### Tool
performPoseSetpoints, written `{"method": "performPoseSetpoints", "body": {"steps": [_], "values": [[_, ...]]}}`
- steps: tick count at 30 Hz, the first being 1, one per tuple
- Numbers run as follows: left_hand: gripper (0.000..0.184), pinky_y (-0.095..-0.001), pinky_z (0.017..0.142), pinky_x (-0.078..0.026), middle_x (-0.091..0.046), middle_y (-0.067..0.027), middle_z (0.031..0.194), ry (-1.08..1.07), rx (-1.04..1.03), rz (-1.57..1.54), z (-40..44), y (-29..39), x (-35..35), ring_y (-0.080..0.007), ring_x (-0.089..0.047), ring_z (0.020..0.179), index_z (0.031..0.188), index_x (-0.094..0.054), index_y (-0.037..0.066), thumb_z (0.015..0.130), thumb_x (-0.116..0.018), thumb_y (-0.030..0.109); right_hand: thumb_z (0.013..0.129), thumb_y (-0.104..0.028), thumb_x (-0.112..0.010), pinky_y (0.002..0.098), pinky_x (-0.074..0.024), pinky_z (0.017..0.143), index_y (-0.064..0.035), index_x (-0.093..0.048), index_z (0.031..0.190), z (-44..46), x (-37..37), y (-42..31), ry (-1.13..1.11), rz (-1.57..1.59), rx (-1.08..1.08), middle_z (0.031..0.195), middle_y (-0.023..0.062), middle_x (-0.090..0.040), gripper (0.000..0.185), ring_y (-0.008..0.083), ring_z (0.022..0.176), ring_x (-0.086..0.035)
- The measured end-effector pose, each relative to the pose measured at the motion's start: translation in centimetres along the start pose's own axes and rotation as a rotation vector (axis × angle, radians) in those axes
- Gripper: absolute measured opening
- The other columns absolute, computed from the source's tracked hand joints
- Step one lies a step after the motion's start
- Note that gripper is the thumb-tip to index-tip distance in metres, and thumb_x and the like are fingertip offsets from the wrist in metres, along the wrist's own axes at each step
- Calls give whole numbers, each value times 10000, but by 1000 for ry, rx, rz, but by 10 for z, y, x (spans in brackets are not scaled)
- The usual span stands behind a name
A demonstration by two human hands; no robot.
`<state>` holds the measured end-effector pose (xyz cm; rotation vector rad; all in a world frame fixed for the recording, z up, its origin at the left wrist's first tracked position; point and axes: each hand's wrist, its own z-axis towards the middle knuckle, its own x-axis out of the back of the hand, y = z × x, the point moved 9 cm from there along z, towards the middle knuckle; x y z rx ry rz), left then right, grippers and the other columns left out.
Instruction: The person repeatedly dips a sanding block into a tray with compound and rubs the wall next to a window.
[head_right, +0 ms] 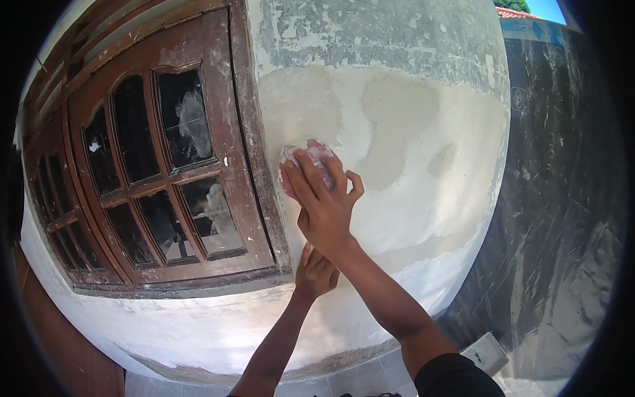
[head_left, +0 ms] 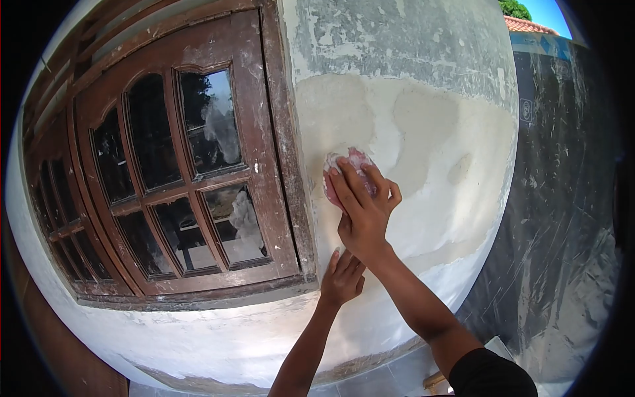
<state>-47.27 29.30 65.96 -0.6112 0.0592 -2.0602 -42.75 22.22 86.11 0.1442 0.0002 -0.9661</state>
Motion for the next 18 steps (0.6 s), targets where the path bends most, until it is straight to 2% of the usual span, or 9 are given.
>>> {"method": "performPoseSetpoints", "body": {"steps": [1,2,4,9,11,13,15,17,18], "values": [[476,-477,1250,-149,-687,-48,1297,2,-2,36,6,3,9,-231,-499,1386,1311,-657,114,863,-599,267,744,56,-640,497,-237,1030,-201,-653,1330,20,-7,0,20,-15,12,1433,-32,-587,640,262,1283,-468],[487,-477,1251,-144,-682,-32,1308,3,-5,73,9,4,14,-227,-476,1406,1323,-651,129,853,-600,244,721,94,-634,452,-258,1010,-177,-665,1320,35,-13,-1,42,-3,28,1416,-15,-609,658,290,1265,-488],[501,-475,1250,-149,-677,-38,1315,7,-3,68,9,4,15,-228,-474,1408,1328,-647,127,841,-608,239,698,107,-644,455,-259,1008,-180,-665,1322,42,-32,2,2,1,52,1420,-18,-606,687,290,1269,-484],[526,-481,1246,-168,-676,-53,1312,17,-1,15,-6,-1,-3,-238,-473,1409,1332,-644,131,817,-628,234,763,-31,-672,504,-244,1014,-217,-645,1334,-53,-40,5,-219,-26,16,1490,-28,-539,601,265,1316,-454],[510,-487,1239,-189,-677,-51,1309,-100,58,59,-11,-6,-16,-237,-473,1410,1323,-651,138,824,-626,237,761,-57,-617,454,-247,1001,-175,-712,1256,-92,-20,-1,-241,23,-21,1401,-4,-629,518,279,1272,-485],[505,-489,1237,-195,-678,-52,1308,-53,75,45,-11,-6,-16,-238,-474,1409,1321,-653,141,827,-620,238,759,-64,-615,453,-247,1000,-163,-724,1235,-106,-1,-2,-207,32,-12,1382,-3,-644,498,284,1262,-494],[499,-490,1235,-201,-679,-52,1306,-2,91,24,-5,-9,-13,-238,-475,1409,1319,-655,144,830,-614,239,758,-44,-616,440,-252,996,-138,-740,1208,-83,18,-3,-139,38,-5,1327,4,-680,476,292,1232,-519],[442,-506,1243,-190,-656,-61,1351,54,1,3,-1,2,3,-274,-522,1362,1264,-687,126,843,-636,249,752,-48,-630,468,-231,1016,-188,-731,1225,-37,20,11,-74,-11,-10,1351,-27,-658,503,289,1263,-495],[442,-506,1243,-190,-656,-61,1351,48,1,-7,2,4,9,-274,-522,1362,1264,-687,126,843,-636,249,728,7,-622,454,-237,1010,-171,-708,1261,-6,21,16,-7,-5,5,1364,-13,-650,568,294,1248,-498]]}}
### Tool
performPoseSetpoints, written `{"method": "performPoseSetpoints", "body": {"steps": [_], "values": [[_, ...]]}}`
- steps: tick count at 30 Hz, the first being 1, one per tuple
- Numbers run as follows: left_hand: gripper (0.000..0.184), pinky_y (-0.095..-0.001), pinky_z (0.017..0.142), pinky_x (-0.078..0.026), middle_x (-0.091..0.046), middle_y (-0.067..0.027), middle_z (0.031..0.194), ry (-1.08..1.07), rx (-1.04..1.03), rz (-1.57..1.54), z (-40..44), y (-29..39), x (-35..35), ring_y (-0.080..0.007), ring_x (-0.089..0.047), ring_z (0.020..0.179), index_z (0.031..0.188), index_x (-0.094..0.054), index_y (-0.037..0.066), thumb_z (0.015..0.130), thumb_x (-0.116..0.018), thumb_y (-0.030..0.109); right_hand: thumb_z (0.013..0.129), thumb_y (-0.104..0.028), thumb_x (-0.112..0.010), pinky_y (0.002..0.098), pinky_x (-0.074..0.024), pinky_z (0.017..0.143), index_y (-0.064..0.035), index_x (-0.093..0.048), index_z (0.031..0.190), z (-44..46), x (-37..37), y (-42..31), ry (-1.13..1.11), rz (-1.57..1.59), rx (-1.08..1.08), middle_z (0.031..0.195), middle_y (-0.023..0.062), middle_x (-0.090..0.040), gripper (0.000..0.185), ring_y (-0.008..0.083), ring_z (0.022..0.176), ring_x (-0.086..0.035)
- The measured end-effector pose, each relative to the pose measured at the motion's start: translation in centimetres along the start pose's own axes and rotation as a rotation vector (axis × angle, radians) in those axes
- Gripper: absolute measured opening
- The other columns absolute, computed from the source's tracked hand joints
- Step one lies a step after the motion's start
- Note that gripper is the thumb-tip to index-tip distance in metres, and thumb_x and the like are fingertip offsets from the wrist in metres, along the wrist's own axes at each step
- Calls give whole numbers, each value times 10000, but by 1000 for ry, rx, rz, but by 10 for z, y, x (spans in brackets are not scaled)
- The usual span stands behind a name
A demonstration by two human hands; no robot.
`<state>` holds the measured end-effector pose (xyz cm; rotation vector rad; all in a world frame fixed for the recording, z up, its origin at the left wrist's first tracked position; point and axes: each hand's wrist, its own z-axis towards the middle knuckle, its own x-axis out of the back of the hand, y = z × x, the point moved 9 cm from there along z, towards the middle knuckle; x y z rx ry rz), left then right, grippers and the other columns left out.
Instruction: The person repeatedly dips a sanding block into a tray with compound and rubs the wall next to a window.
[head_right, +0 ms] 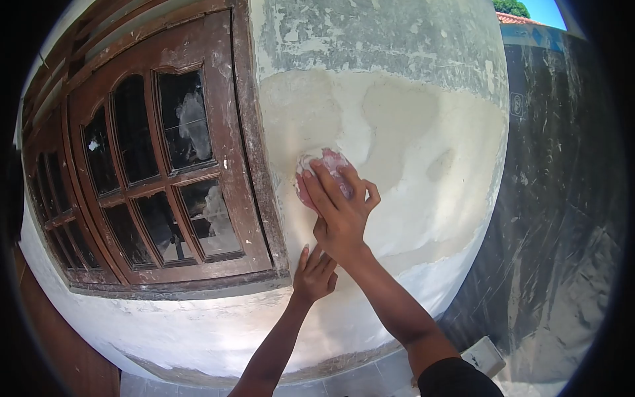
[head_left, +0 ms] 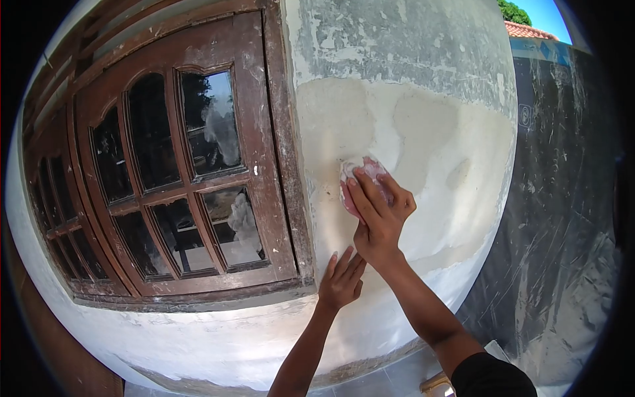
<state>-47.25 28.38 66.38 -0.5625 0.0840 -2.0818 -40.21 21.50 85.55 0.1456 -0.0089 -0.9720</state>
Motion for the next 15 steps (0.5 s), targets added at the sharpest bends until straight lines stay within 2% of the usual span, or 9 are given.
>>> {"method": "performPoseSetpoints", "body": {"steps": [2,3,6,10,13,15], "values": [[451,-495,1246,-170,-588,-14,1455,-42,4,95,9,2,6,-252,-460,1419,1289,-669,132,854,-573,202,695,91,-611,456,-252,1012,-182,-663,1321,49,-9,11,101,-40,34,1395,-22,-622,685,289,1260,-496],[470,-486,1247,-151,-546,20,1503,-57,31,63,6,0,2,-234,-416,1451,1308,-654,130,858,-527,174,702,91,-610,468,-272,1006,-195,-653,1331,65,-18,18,106,-64,42,1406,-22,-610,692,288,1267,-496],[471,-498,1236,-184,-547,18,1501,-49,34,51,5,0,2,-238,-419,1449,1308,-654,131,851,-545,170,702,88,-610,480,-286,997,-197,-648,1336,68,-46,30,19,-62,32,1415,-16,-603,696,293,1263,-499],[461,-469,1238,-187,-572,-2,1477,-46,33,59,5,-3,2,-223,-434,1435,1292,-667,132,847,-559,188,707,61,-613,490,-281,992,-188,-653,1334,-9,-50,18,-84,-51,4,1433,-17,-591,676,284,1296,-480],[405,-497,1224,-212,-702,-78,1257,-7,33,-21,-7,-5,-10,-254,-503,1379,1233,-699,119,848,-615,216,713,28,-615,489,-269,995,-185,-664,1323,-72,-38,7,-161,-40,-38,1450,-18,-582,648,283,1315,-466],[416,-495,1226,-206,-694,-73,1277,-1,48,-23,-6,-4,-11,-251,-497,1385,1246,-692,120,848,-610,212,713,8,-613,485,-252,1002,-185,-675,1312,-87,-28,1,-187,7,-72,1450,-18,-586,633,286,1307,-465]]}}
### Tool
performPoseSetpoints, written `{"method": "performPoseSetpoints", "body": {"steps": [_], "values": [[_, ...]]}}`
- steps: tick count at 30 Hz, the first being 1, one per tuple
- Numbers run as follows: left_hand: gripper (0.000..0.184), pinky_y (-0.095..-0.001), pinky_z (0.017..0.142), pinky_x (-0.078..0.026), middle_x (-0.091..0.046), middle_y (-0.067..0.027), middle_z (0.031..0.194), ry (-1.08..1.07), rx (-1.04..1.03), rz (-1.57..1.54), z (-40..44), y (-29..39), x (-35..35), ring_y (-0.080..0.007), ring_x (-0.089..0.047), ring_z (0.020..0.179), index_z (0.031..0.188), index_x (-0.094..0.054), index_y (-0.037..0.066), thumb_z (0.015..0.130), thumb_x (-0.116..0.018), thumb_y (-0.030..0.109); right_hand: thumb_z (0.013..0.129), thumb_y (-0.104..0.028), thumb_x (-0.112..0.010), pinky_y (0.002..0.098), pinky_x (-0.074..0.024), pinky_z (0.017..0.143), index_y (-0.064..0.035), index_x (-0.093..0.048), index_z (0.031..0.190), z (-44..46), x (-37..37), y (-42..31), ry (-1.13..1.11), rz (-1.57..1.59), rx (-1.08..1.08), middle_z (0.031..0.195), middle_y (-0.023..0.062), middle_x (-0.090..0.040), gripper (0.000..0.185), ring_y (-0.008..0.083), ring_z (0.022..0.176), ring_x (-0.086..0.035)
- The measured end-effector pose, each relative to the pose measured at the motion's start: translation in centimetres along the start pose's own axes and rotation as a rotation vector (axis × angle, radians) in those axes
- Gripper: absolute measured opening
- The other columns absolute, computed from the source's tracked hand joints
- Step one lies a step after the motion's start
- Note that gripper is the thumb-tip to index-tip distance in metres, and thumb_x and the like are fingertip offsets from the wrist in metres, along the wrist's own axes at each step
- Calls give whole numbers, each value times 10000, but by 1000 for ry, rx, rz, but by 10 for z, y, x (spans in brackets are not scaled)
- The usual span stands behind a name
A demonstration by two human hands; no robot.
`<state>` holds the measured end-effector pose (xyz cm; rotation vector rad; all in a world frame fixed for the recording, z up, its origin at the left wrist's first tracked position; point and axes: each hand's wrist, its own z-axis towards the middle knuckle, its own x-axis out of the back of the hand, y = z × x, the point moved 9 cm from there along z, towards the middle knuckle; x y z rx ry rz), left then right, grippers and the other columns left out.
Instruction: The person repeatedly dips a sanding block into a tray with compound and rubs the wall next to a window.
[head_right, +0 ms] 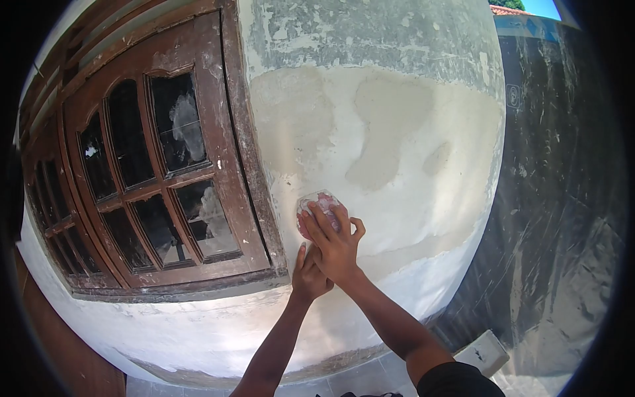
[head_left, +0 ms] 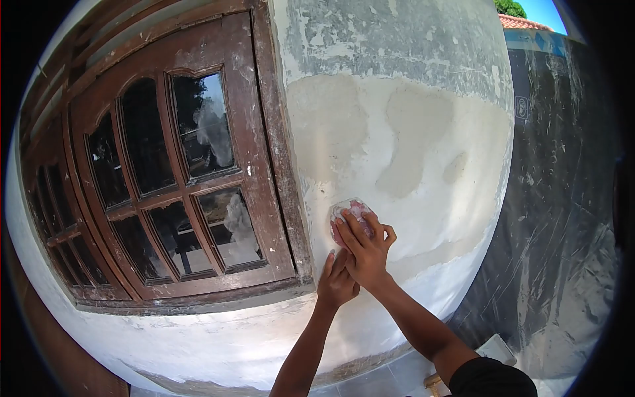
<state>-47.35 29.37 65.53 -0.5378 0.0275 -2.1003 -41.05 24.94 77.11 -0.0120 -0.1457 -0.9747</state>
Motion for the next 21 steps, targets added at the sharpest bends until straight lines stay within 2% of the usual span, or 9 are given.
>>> {"method": "performPoseSetpoints", "body": {"steps": [2,4,9,11,13,15,17,19,21], "values": [[428,-493,1227,-200,-685,-68,1297,13,19,5,2,-4,2,-248,-491,1390,1259,-685,121,847,-605,208,711,10,-614,482,-247,1006,-186,-676,1311,14,8,0,36,14,2,1446,-21,-591,635,285,1301,-466],[436,-541,1197,-258,-688,-88,1283,11,-16,-7,2,1,3,-302,-560,1323,1250,-695,111,826,-664,206,734,12,-611,474,-238,1013,-177,-677,1307,51,22,-3,135,-3,36,1426,-23,-606,608,278,1281,-473],[430,-541,1197,-255,-668,-75,1323,-20,-25,65,14,5,15,-294,-544,1338,1276,-684,122,863,-647,235,751,61,-627,471,-270,979,-206,-650,1338,118,3,-5,190,-47,73,1441,-29,-590,645,271,1286,-478],[425,-542,1196,-256,-670,-73,1319,-27,-22,64,9,5,11,-290,-540,1341,1278,-683,125,872,-643,246,747,70,-634,471,-275,974,-213,-646,1343,100,-17,2,156,-36,67,1449,-31,-583,660,272,1295,-476],[431,-478,1222,-226,-700,-88,1267,-5,-17,-2,-1,0,3,-257,-554,1328,1244,-694,87,837,-618,207,791,12,-637,475,-271,971,-227,-646,1344,49,-25,3,85,-72,9,1462,-29,-575,602,271,1303,-477],[408,-484,1218,-240,-712,-109,1228,5,3,22,-5,-2,0,-269,-591,1280,1207,-707,56,842,-628,220,842,-93,-635,435,-257,985,-176,-694,1276,1,-14,-6,-45,-56,-24,1406,6,-622,446,288,1269,-499],[393,-491,1214,-253,-724,-130,1190,7,18,41,-2,-3,1,-281,-628,1231,1170,-719,25,846,-638,232,827,-117,-618,432,-255,985,-175,-714,1253,-35,-6,-12,1,-8,-9,1375,16,-644,441,293,1263,-509],[381,-500,1211,-262,-733,-159,1134,72,-77,220,10,6,16,-296,-671,1160,1107,-728,-21,860,-645,256,811,-105,-616,435,-256,988,-169,-719,1247,-28,13,-17,21,11,2,1363,18,-652,453,296,1261,-512],[405,-502,1221,-232,-719,-127,1204,63,-31,156,9,2,11,-279,-622,1251,1171,-716,15,863,-636,266,795,-93,-614,438,-257,991,-163,-725,1241,-4,33,-25,26,26,18,1351,20,-661,465,299,1260,-515]]}}
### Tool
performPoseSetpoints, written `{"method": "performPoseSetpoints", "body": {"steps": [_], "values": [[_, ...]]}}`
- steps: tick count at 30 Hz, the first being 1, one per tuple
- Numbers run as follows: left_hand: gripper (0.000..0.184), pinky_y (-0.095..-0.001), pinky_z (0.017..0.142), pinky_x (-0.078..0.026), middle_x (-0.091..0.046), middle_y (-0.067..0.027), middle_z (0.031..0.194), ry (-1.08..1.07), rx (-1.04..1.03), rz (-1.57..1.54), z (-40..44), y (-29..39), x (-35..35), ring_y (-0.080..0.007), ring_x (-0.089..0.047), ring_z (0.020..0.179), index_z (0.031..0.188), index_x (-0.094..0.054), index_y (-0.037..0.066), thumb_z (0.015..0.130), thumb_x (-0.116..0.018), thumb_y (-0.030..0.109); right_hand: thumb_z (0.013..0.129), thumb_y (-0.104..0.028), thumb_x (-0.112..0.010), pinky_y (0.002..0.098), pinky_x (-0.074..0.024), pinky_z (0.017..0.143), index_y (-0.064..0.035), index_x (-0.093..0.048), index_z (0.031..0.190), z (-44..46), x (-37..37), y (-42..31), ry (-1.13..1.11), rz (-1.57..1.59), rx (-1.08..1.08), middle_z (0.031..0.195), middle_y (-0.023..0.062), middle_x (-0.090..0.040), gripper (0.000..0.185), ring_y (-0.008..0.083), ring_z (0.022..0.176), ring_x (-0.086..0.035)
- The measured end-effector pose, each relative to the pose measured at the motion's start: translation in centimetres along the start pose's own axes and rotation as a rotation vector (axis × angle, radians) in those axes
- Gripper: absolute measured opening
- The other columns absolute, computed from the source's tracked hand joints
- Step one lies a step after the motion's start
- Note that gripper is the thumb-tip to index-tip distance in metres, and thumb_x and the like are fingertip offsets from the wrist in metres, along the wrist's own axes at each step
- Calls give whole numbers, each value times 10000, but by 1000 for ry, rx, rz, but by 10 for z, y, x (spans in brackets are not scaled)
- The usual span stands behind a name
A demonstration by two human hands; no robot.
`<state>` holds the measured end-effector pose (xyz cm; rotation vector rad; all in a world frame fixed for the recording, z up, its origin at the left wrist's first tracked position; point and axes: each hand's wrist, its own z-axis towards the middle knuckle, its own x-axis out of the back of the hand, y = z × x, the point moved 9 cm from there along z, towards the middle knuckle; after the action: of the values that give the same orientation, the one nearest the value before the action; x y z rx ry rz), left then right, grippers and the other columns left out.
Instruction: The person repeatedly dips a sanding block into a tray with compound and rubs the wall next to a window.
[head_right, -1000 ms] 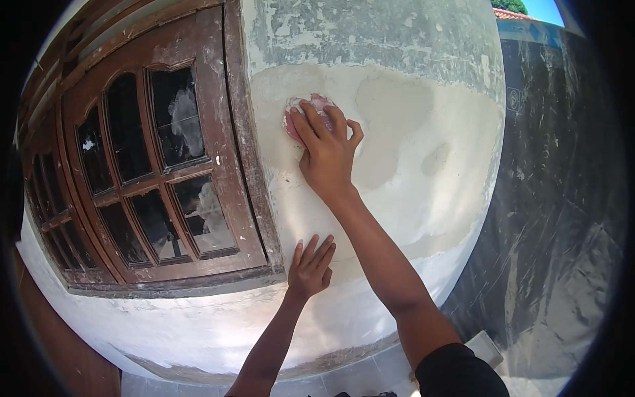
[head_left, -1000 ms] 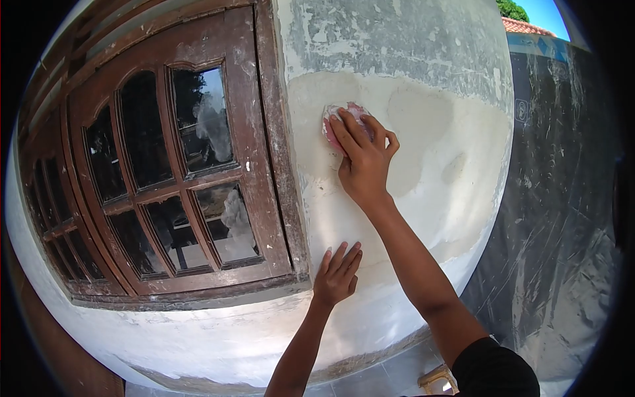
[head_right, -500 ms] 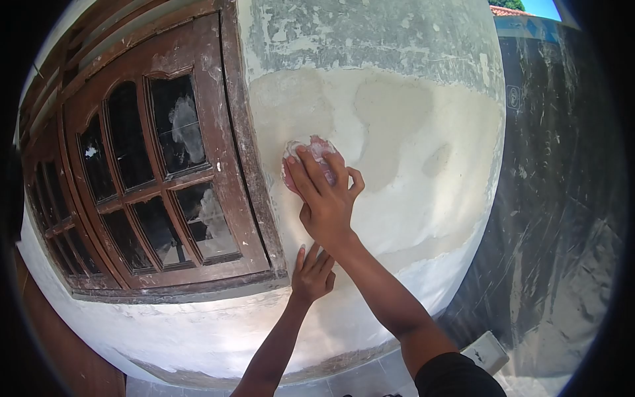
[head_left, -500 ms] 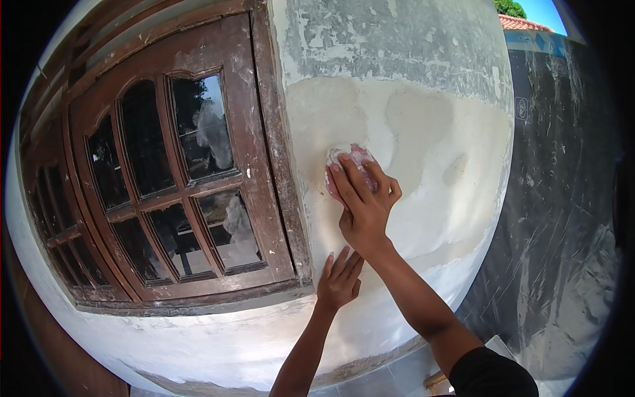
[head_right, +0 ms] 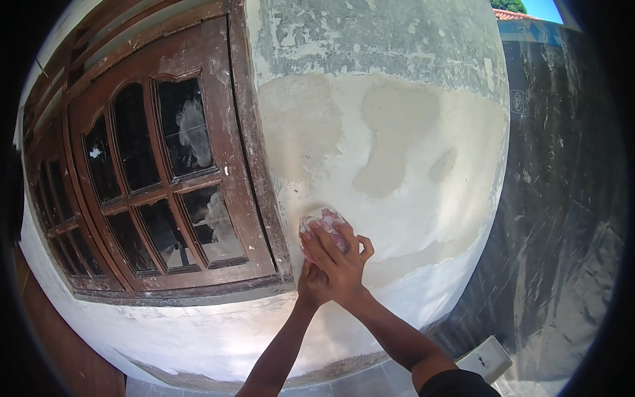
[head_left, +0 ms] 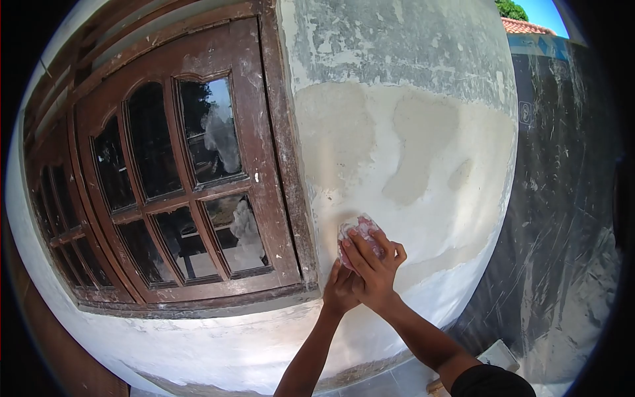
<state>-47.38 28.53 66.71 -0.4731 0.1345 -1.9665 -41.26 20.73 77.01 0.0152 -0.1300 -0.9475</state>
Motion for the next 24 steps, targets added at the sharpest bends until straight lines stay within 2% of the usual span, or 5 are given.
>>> {"method": "performPoseSetpoints", "body": {"steps": [3,10,14,17,24], "values": [[500,-475,1244,-155,-639,-36,1390,-92,32,-161,-6,0,-7,-221,-451,1432,1335,-647,140,843,-597,218,773,-29,-615,442,-264,999,-147,-708,1265,78,10,5,122,-36,37,1360,26,-655,514,304,1263,-513],[459,-526,1204,-252,-679,-97,1297,-84,13,-151,-8,1,-5,-294,-518,1366,1291,-668,91,850,-618,206,744,45,-621,442,-256,1012,-198,-675,1317,66,-46,28,39,-60,10,1432,-1,-601,626,306,1302,-472],[468,-502,1210,-248,-677,-151,1284,-85,39,-107,-16,-3,-18,-290,-578,1294,1251,-677,29,838,-630,242,817,-100,-613,448,-247,995,-180,-719,1249,-30,-43,17,-42,-24,-6,1385,13,-640,452,295,1290,-484],[459,-508,1200,-275,-683,-183,1241,7,-7,-80,-14,-3,-12,-309,-620,1226,1217,-677,-16,851,-652,259,910,-333,-673,483,-243,1018,-244,-712,1262,-36,-32,7,-114,-47,-13,1387,-42,-630,365,271,1277,-512],[438,-488,1220,-222,-660,-51,1345,-60,21,-128,-4,3,0,-243,-529,1355,1271,-672,87,850,-602,189,785,20,-654,525,-239,1038,-222,-664,1324,96,-21,18,114,-11,46,1415,-32,-604,591,282,1285,-491]]}}
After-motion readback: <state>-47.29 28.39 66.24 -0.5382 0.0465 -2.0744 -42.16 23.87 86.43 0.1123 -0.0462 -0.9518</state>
